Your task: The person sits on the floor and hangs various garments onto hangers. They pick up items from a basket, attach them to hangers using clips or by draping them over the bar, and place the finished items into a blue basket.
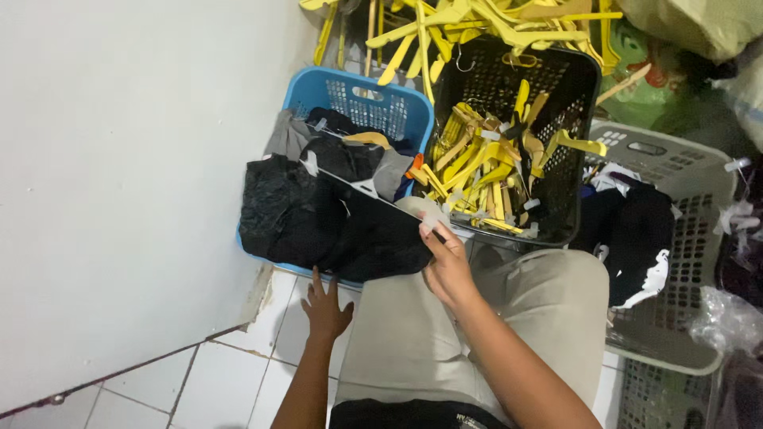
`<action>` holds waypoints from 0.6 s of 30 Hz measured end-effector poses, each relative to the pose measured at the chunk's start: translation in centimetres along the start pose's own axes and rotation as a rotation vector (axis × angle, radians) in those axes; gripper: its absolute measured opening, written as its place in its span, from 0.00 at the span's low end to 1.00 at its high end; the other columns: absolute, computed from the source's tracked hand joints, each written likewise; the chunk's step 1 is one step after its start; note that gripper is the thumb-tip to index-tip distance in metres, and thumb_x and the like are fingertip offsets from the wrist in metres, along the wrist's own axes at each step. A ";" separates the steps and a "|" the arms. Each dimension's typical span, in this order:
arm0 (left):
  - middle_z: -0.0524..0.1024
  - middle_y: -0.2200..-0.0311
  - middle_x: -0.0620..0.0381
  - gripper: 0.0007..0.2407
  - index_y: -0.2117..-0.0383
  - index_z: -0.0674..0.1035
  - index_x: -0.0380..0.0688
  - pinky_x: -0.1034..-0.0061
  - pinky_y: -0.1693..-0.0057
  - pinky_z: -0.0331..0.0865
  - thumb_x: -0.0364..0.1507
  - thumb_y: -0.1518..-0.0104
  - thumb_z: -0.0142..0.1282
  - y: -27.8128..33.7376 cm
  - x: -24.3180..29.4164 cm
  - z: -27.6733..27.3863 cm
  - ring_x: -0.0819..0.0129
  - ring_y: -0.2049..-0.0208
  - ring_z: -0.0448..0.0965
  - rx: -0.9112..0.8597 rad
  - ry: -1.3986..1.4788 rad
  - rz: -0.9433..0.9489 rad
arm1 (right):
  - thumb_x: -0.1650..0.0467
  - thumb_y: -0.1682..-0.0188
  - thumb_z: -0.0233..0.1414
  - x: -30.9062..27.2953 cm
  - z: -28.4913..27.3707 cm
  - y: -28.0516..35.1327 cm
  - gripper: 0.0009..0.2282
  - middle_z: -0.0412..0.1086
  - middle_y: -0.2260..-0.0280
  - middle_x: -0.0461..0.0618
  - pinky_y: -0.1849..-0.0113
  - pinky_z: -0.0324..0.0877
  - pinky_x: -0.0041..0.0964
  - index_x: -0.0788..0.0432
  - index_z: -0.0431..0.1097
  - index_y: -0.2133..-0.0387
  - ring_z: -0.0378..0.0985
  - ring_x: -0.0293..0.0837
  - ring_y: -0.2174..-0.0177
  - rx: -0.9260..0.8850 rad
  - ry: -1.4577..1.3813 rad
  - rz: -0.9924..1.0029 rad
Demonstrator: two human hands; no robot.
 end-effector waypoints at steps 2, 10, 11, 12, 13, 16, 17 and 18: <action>0.34 0.26 0.45 0.41 0.29 0.56 0.54 0.28 0.35 0.40 0.47 0.50 0.62 -0.7 0.9 -1.3 0.33 0.30 0.38 0.013 -0.010 -0.001 | 0.76 0.44 0.50 -0.6 2.2 -0.5 0.15 0.69 0.49 0.50 0.45 0.64 0.34 0.67 0.66 0.43 0.71 0.38 0.49 -0.056 0.007 -0.051; 0.30 0.29 0.36 0.43 0.28 0.52 0.54 0.25 0.36 0.27 0.60 0.49 0.51 -3.1 3.6 -4.7 0.17 0.34 0.19 -0.135 -0.082 -0.188 | 0.70 0.42 0.56 -1.9 8.9 -5.8 0.18 0.67 0.49 0.50 0.43 0.62 0.39 0.64 0.65 0.41 0.69 0.42 0.47 -0.220 0.086 -0.185; 0.30 0.28 0.36 0.41 0.29 0.55 0.56 0.25 0.35 0.28 0.60 0.48 0.50 -2.9 3.8 -4.6 0.16 0.34 0.19 -0.145 -0.100 -0.183 | 0.69 0.43 0.56 -1.9 9.0 -7.6 0.20 0.67 0.46 0.50 0.41 0.60 0.37 0.65 0.65 0.40 0.68 0.41 0.45 -0.194 0.188 -0.227; 0.30 0.27 0.36 0.39 0.29 0.57 0.58 0.25 0.34 0.28 0.60 0.47 0.48 -2.9 3.9 -4.5 0.16 0.33 0.18 -0.156 -0.117 -0.177 | 0.67 0.43 0.56 -2.0 9.0 -9.6 0.22 0.67 0.43 0.49 0.39 0.59 0.35 0.66 0.64 0.38 0.68 0.40 0.43 -0.167 0.291 -0.269; 0.30 0.27 0.36 0.39 0.29 0.57 0.57 0.26 0.34 0.28 0.60 0.47 0.48 -3.2 3.8 -4.2 0.16 0.33 0.17 -0.188 -0.102 -0.192 | 0.66 0.42 0.55 -2.1 8.9 -12.0 0.23 0.67 0.41 0.50 0.39 0.58 0.35 0.65 0.63 0.36 0.67 0.40 0.42 -0.162 0.430 -0.316; 0.29 0.28 0.35 0.39 0.29 0.56 0.57 0.29 0.33 0.26 0.61 0.46 0.46 -3.3 3.2 -3.2 0.17 0.34 0.14 -0.258 -0.063 -0.220 | 0.65 0.45 0.55 -1.6 5.8 -15.8 0.29 0.66 0.41 0.53 0.42 0.59 0.35 0.63 0.55 0.33 0.66 0.42 0.43 -0.087 0.816 -0.417; 0.28 0.28 0.35 0.39 0.29 0.55 0.58 0.29 0.33 0.27 0.61 0.45 0.45 -3.3 3.0 -3.0 0.17 0.34 0.14 -0.261 -0.050 -0.216 | 0.65 0.49 0.57 -1.6 3.5 -15.9 0.32 0.66 0.44 0.55 0.46 0.62 0.37 0.63 0.51 0.33 0.68 0.43 0.46 -0.028 0.925 -0.428; 0.28 0.28 0.35 0.39 0.28 0.54 0.58 0.29 0.33 0.27 0.61 0.44 0.45 -3.8 3.0 -2.9 0.17 0.34 0.14 -0.260 -0.037 -0.207 | 0.65 0.53 0.58 -1.8 1.1 -16.1 0.36 0.67 0.47 0.56 0.49 0.64 0.38 0.63 0.46 0.34 0.70 0.45 0.49 0.034 1.036 -0.444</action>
Point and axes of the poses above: each hand's wrist, its own y-axis away from the middle knuckle, its own z-axis out of the palm, x = y × z, the point moved 7 cm from there along -y, towards the middle knuckle
